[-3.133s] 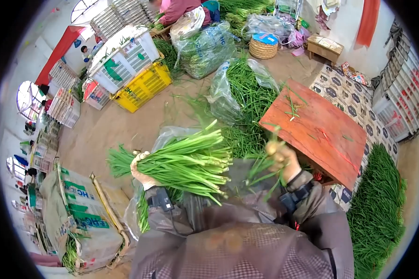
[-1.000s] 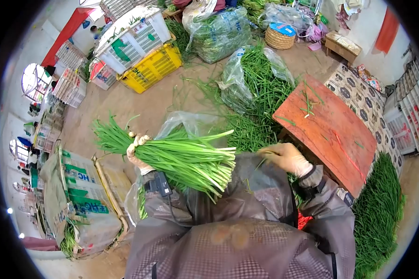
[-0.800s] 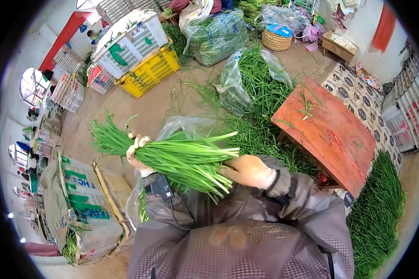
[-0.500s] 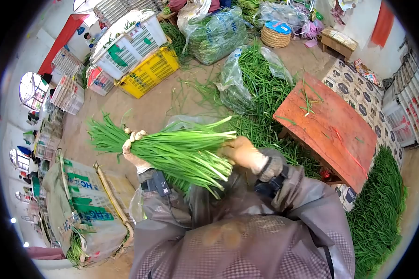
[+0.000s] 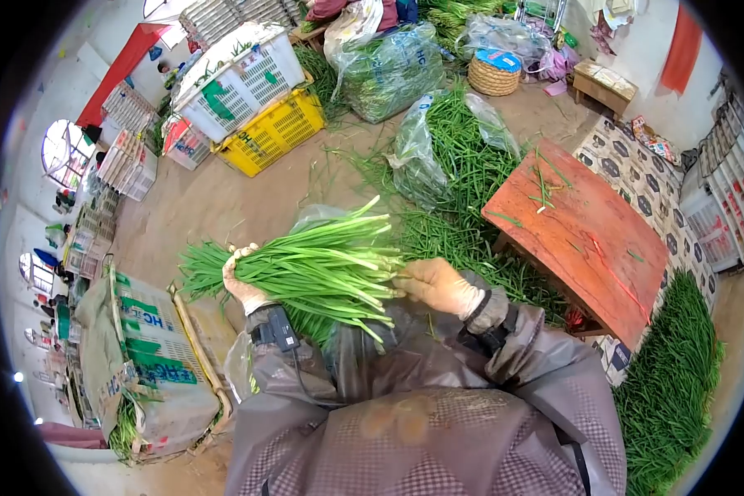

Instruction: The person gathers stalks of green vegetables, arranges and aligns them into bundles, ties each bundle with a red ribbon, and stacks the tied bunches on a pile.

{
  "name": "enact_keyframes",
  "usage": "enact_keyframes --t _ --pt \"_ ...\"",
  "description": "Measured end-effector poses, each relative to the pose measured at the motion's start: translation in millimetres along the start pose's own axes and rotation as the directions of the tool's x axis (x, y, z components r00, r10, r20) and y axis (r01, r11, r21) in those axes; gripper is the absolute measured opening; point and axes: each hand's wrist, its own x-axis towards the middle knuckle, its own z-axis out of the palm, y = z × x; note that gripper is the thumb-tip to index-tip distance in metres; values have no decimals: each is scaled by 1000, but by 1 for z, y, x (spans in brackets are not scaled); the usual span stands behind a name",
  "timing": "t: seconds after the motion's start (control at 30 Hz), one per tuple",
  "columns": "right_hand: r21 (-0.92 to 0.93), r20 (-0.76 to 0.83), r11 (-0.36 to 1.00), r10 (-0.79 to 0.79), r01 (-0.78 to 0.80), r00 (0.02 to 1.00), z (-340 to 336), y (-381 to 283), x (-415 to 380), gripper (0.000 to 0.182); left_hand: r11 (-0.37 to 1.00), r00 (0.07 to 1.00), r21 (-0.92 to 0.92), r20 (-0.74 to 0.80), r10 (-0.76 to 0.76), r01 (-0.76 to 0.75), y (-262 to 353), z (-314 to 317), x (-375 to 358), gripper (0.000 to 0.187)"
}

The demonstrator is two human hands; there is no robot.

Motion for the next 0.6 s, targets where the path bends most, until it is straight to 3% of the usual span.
enact_keyframes --t 0.07,0.1,0.13,0.17,0.2,0.27,0.3,0.33,0.4,0.47,0.53,0.57,0.6 --pt "-69 -63 998 -11 7 998 -27 14 -7 13 1000 1000 11 -5 18 -18 2 3 -5 10" --pt "273 -57 903 360 -332 931 -34 10 -5 20 1000 1000 20 -25 13 -12 5 -1 -5 9" --pt "240 7 865 453 -441 892 -47 3 -10 21 1000 999 29 -42 7 -6 5 -5 -4 9" --pt "73 -39 951 305 -302 952 -46 -2 -6 21 999 994 32 -110 -17 21 5 -8 0 12" --pt "-96 -59 983 150 -156 987 -38 -6 -2 21 998 997 51 -74 -30 34 2 0 -3 12" --pt "76 -96 993 94 -87 991 -20 -16 12 17 994 998 94 0 -63 63 -8 24 -12 14" --pt "99 -165 995 27 -11 986 -22 -15 11 20 992 987 83 118 -109 100 -7 23 -7 15" --pt "117 -232 991 -39 67 972 -23 -12 11 23 991 990 67 70 -119 114 -6 22 -5 15" --pt "-90 -191 989 97 -116 977 -54 18 -1 26 992 992 27 -31 -126 127 -2 22 -2 15" --pt "-194 -252 882 379 -430 890 -86 65 -20 31 996 996 35 -43 -82 84 4 20 0 14" --pt "-464 -170 766 415 -444 894 -104 80 -45 36 999 998 32 -47 -37 39 6 19 1 12" --pt "-585 -147 787 137 -198 980 -100 88 -52 37 999 999 26 -43 -16 17 4 20 0 11" --pt "-383 -45 889 253 -250 967 -94 58 -42 36 1000 999 24 -40 -4 5 2 20 0 11"
